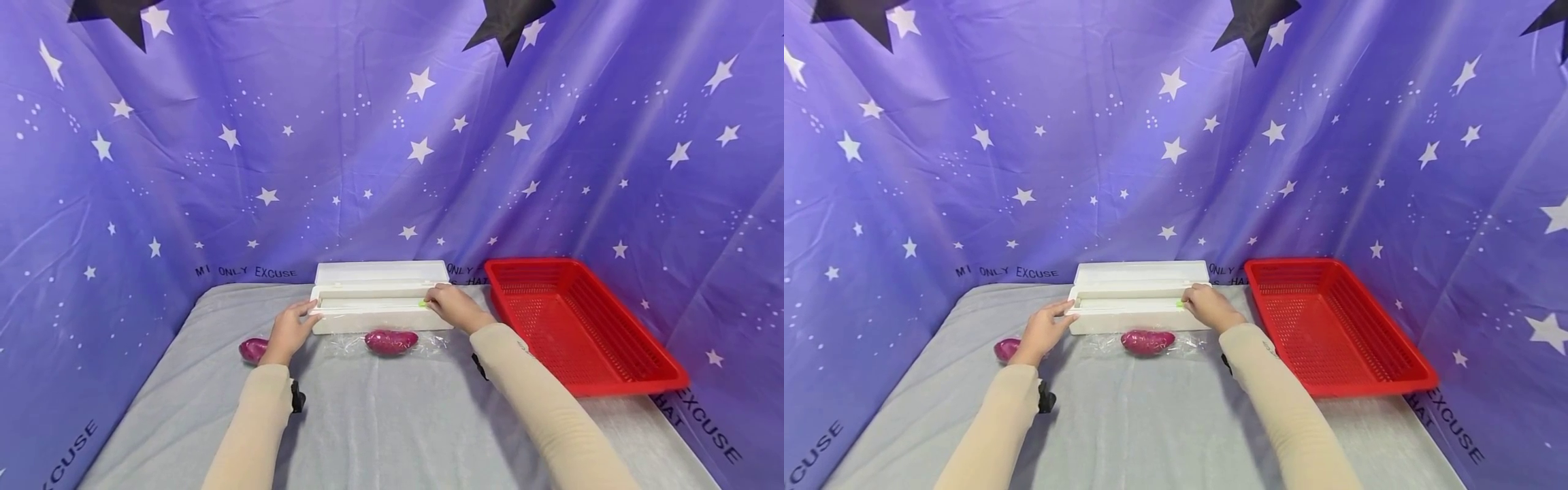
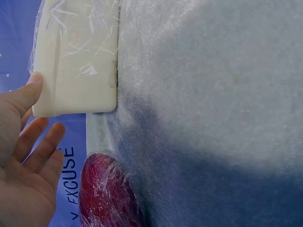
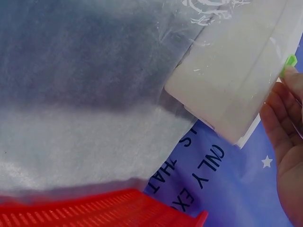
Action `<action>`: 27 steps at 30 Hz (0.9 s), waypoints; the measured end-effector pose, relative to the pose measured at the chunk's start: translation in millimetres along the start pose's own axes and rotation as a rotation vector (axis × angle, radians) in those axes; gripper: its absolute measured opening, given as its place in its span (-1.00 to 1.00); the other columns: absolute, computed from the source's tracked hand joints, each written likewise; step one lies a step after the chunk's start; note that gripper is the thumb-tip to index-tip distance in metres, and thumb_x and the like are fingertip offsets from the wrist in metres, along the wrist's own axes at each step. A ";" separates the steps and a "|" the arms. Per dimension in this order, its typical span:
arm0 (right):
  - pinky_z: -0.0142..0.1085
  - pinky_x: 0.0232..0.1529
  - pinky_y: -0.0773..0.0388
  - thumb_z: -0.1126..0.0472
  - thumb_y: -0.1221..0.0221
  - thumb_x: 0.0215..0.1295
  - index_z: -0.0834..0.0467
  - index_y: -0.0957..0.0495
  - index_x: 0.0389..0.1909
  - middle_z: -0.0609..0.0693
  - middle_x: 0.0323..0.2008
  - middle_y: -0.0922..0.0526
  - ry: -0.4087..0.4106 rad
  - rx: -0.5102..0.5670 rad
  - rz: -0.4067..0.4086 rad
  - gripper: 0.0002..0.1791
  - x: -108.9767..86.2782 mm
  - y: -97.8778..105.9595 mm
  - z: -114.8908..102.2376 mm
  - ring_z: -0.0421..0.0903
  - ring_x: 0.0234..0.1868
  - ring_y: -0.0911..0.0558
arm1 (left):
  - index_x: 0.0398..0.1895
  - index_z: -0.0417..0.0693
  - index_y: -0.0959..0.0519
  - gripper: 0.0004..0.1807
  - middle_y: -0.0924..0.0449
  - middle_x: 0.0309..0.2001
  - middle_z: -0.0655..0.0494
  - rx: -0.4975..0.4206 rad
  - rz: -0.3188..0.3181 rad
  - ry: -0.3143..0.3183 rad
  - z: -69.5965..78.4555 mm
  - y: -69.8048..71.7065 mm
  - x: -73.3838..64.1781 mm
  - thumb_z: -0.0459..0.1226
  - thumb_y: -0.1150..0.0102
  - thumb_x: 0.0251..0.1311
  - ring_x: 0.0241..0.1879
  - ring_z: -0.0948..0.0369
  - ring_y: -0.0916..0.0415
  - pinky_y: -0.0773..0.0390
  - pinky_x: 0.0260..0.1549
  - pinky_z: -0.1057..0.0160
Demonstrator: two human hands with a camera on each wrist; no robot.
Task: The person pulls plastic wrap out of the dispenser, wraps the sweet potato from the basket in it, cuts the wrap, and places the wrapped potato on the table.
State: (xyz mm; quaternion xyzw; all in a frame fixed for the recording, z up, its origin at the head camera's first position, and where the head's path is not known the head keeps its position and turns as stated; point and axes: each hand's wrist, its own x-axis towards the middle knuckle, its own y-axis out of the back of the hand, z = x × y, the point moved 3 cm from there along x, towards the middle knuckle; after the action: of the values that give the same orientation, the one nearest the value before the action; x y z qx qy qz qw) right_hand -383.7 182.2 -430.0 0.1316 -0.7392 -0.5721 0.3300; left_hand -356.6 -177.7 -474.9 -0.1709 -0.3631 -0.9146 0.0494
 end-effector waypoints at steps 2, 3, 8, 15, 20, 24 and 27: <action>-0.14 -0.10 -0.61 0.33 -0.27 0.34 0.23 -0.69 -0.25 0.04 -0.31 -0.67 -0.003 0.004 -0.002 -0.94 -1.4 1.3 0.9 -0.01 -0.23 -0.65 | 0.23 -0.24 -0.56 -0.53 -0.45 0.28 -0.24 0.002 0.000 0.001 0.7 -0.2 0.0 -0.26 -0.33 0.29 0.31 -0.20 -0.34 -0.25 0.33 -0.12; -0.14 -0.10 -0.60 0.33 -0.26 0.34 0.23 -0.68 -0.25 0.04 -0.31 -0.67 -0.007 0.010 -0.004 -0.94 -2.3 2.2 1.5 -0.01 -0.23 -0.65 | 0.23 -0.23 -0.56 -0.52 -0.45 0.28 -0.24 0.001 0.000 0.002 0.8 -0.3 0.1 -0.25 -0.34 0.28 0.31 -0.20 -0.35 -0.25 0.33 -0.12; -0.11 -0.09 -0.60 0.33 -0.25 0.35 0.22 -0.68 -0.23 0.06 -0.28 -0.68 -0.037 0.018 -0.012 -0.93 -8.2 7.2 8.0 0.01 -0.20 -0.64 | 0.24 -0.23 -0.55 -0.53 -0.45 0.28 -0.28 -0.002 0.004 0.000 0.7 1.0 0.2 -0.25 -0.33 0.29 0.31 -0.21 -0.34 -0.25 0.32 -0.14; -0.11 -0.07 -0.60 0.38 -0.25 0.32 0.23 -0.69 -0.27 0.06 -0.29 -0.68 -0.045 0.007 -0.013 -0.94 -18.3 14.7 20.3 0.02 -0.21 -0.66 | 0.25 -0.21 -0.55 -0.52 -0.43 0.30 -0.25 0.014 -0.008 0.021 -1.8 2.6 -1.0 -0.22 -0.32 0.30 0.32 -0.20 -0.33 -0.24 0.33 -0.13; -0.10 -0.06 -0.61 0.37 -0.27 0.30 0.24 -0.70 -0.28 0.07 -0.29 -0.70 -0.018 -0.001 -0.005 -0.94 -19.8 17.8 23.5 0.04 -0.20 -0.68 | 0.24 -0.20 -0.56 -0.52 -0.44 0.30 -0.22 0.012 -0.004 0.023 -2.1 2.8 -1.1 -0.21 -0.32 0.30 0.32 -0.18 -0.33 -0.24 0.34 -0.11; -0.10 -0.05 -0.61 0.36 -0.28 0.29 0.23 -0.71 -0.27 0.06 -0.28 -0.70 -0.029 -0.024 -0.018 -0.94 -20.0 19.5 24.6 0.04 -0.19 -0.68 | 0.24 -0.22 -0.55 -0.52 -0.44 0.30 -0.24 0.009 -0.006 0.018 -1.8 1.1 -1.0 -0.22 -0.32 0.30 0.32 -0.19 -0.33 -0.24 0.33 -0.13; -0.11 -0.09 -0.62 0.36 -0.28 0.28 0.22 -0.70 -0.27 0.05 -0.30 -0.67 -0.044 -0.047 -0.023 -0.95 -20.9 19.7 25.7 0.04 -0.21 -0.68 | 0.24 -0.22 -0.55 -0.52 -0.43 0.30 -0.24 0.003 -0.007 0.014 -1.5 -0.2 -0.6 -0.23 -0.32 0.30 0.32 -0.20 -0.33 -0.23 0.33 -0.13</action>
State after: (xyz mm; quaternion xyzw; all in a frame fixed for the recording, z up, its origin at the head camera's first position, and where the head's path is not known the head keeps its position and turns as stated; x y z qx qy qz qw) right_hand -380.8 219.9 -421.9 0.1196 -0.7312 -0.5958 0.3100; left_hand -356.5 -178.6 -476.3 -0.1631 -0.3645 -0.9155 0.0489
